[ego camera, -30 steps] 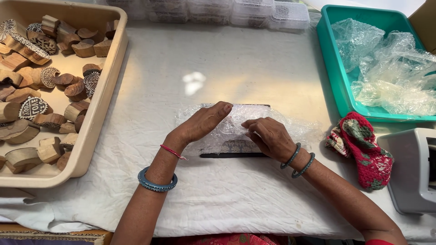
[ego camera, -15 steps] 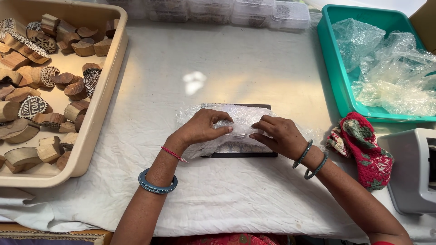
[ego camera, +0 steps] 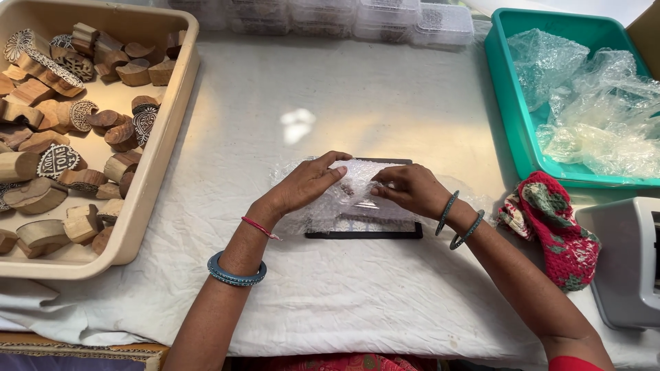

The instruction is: The person wraps a small plastic container with bubble wrap on a white table. They fold the bubble wrap around the container and secure it with clear packing tape using a tape dispenser.

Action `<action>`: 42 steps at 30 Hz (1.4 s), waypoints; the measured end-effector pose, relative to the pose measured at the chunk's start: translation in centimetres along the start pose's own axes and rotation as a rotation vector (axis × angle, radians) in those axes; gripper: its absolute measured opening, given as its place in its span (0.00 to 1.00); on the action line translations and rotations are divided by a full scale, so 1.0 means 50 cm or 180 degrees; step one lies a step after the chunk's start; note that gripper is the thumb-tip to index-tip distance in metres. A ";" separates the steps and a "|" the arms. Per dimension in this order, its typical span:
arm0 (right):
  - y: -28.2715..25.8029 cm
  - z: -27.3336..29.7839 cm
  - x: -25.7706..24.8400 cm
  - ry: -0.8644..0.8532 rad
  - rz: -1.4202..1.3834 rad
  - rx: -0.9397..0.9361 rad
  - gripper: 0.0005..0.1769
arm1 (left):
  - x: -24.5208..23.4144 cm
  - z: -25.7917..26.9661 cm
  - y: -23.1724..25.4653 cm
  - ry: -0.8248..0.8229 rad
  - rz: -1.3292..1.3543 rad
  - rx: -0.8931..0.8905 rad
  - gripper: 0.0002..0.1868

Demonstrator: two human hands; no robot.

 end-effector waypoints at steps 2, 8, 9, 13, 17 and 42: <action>0.000 -0.005 -0.004 -0.0185 -0.0166 0.0265 0.22 | -0.030 0.025 0.033 0.0317 -0.0148 0.0121 0.30; 0.018 -0.009 0.005 -0.0424 -0.0745 0.0573 0.20 | -0.098 0.223 0.165 0.2306 -0.1259 0.1624 0.30; 0.017 -0.010 0.005 -0.0444 -0.0780 0.0613 0.20 | -0.078 0.277 0.201 0.2620 -0.1628 0.2214 0.32; 0.016 -0.015 0.010 -0.0402 -0.0940 0.0299 0.20 | -0.008 0.260 0.245 0.1971 -0.2615 0.2459 0.41; 0.018 -0.010 0.006 -0.0394 -0.0875 0.0399 0.20 | -0.007 0.206 0.191 0.1733 -0.3212 0.1981 0.37; 0.037 -0.005 0.013 -0.0374 -0.1197 0.0390 0.21 | -0.036 0.192 0.224 0.1565 -0.2606 0.1644 0.40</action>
Point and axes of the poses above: each hand's wrist, its own z-axis away from the middle knuckle, its own x-axis out of the palm, y = z × x, the point moved 10 cm from there along -z, towards the middle knuckle, and after that the axes turned 6 degrees about y, right-handed, at the moved point
